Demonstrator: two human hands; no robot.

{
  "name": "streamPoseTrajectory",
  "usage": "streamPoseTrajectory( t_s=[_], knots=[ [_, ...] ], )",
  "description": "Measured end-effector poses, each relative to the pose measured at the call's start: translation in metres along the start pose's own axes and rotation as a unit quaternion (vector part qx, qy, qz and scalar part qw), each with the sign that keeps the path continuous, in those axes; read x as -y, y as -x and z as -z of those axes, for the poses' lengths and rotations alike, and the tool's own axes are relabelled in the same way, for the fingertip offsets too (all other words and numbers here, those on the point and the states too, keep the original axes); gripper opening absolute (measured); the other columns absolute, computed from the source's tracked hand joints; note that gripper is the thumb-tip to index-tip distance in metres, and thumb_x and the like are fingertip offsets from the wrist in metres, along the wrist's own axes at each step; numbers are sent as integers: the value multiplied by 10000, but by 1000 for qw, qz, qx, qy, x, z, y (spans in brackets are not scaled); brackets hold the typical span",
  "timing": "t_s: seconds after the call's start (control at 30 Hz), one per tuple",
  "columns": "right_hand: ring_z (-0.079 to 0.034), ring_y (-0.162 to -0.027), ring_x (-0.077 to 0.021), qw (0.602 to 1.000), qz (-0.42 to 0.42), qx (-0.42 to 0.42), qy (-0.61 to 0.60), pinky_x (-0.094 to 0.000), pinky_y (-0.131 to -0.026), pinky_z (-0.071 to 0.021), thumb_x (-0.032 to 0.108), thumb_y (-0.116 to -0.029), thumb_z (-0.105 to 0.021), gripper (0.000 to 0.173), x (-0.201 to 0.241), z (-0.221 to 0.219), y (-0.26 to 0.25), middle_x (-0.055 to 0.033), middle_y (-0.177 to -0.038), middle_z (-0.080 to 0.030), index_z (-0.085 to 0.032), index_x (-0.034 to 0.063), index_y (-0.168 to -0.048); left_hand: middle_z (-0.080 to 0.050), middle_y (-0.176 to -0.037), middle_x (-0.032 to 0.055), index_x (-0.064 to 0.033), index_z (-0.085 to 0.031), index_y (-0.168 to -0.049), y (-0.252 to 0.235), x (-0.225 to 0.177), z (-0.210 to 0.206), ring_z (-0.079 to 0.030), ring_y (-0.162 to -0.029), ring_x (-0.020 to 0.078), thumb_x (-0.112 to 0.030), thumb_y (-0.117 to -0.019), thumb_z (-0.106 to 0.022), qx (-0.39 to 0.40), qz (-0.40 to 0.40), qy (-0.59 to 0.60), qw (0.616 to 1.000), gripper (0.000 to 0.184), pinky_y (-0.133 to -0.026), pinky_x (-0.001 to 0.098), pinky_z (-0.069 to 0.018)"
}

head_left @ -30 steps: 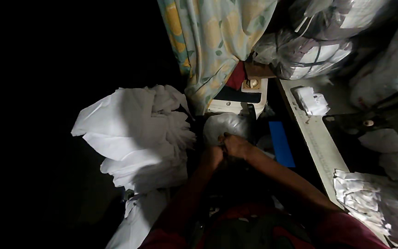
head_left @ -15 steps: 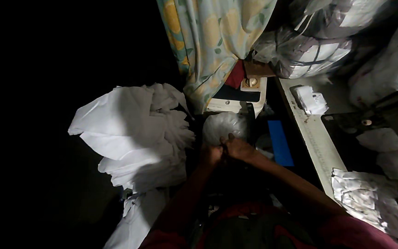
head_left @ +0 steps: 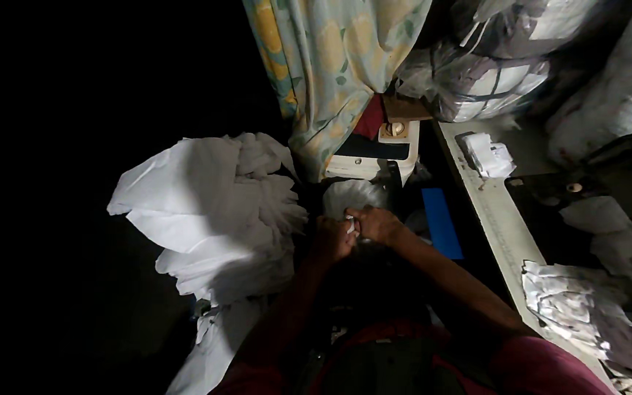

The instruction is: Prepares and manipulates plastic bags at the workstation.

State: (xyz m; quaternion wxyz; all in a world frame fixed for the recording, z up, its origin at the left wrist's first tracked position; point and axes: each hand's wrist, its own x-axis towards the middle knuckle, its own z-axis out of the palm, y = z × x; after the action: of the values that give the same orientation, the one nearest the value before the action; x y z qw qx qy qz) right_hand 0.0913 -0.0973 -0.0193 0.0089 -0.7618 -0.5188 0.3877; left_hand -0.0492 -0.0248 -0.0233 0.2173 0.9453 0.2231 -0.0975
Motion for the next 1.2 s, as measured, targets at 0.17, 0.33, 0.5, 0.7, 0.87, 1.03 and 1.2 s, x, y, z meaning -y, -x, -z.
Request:
streamPoseTrajectory(
  t_s=[0.17,0.33,0.5,0.7,0.87,1.03,1.2],
  knots=[
    [-555,-1311,-435,1000,10,2,-15,-616,-1060,-441,226,-1096,-418,479,-5,0,-7,-235,-1385,-599,-404,263,-1573,-689,-1234,217,-11,-635,-1344,12,-13,9,-604,-1235,383,-305,-1065,-505,13,26,27,999,427,-1170,573,-290],
    [-547,-1312,-397,986,-44,-117,-107,-570,-1116,-399,247,-1015,-612,441,-58,-36,-4,-244,-1383,-598,-593,40,-1404,-710,-844,142,-8,-708,-928,33,-42,-11,-701,-857,311,-304,-978,-644,-188,-171,81,964,307,-1018,578,-431],
    [-568,-1291,-431,981,-49,-108,-153,-584,-1073,-455,161,-1065,-476,444,-63,-20,12,-263,-1450,-524,-456,72,-1500,-685,-1140,229,76,-568,-1315,33,-44,39,-679,-1078,294,-279,-1002,-660,-156,117,291,936,482,-979,456,-539],
    [-603,-1202,-378,933,-11,-200,-299,-503,-1010,-511,-21,-924,-599,594,-52,-18,22,-263,-1389,-543,-434,34,-1492,-653,-1120,135,-16,-539,-1309,27,-51,98,-668,-950,234,-304,-1104,-446,-244,200,687,654,366,-820,428,-580],
    [-547,-1276,-428,930,25,-225,-288,-524,-1030,-506,87,-824,-780,875,-54,-35,25,-306,-1499,-417,-319,49,-1566,-572,-1244,145,-43,-473,-1369,22,-80,135,-622,-1070,259,-278,-1091,-483,-368,175,722,559,364,-846,446,-565],
    [-506,-1331,-427,896,65,-278,-341,-517,-1089,-467,382,-786,-858,1033,-12,-41,27,-319,-1493,-434,-304,-15,-1562,-495,-1458,182,-57,-404,-1495,20,-110,133,-542,-1277,297,-212,-1055,-528,-291,100,650,695,482,-1018,523,-501],
    [-518,-1299,-362,860,26,-245,-447,-467,-1080,-464,219,-892,-773,612,1,-13,34,-290,-1437,-474,-533,-56,-1383,-457,-1558,104,-107,-415,-1545,37,-112,138,-654,-1206,230,-166,-1009,-492,-173,-177,479,842,545,-971,431,-594]
  ],
)
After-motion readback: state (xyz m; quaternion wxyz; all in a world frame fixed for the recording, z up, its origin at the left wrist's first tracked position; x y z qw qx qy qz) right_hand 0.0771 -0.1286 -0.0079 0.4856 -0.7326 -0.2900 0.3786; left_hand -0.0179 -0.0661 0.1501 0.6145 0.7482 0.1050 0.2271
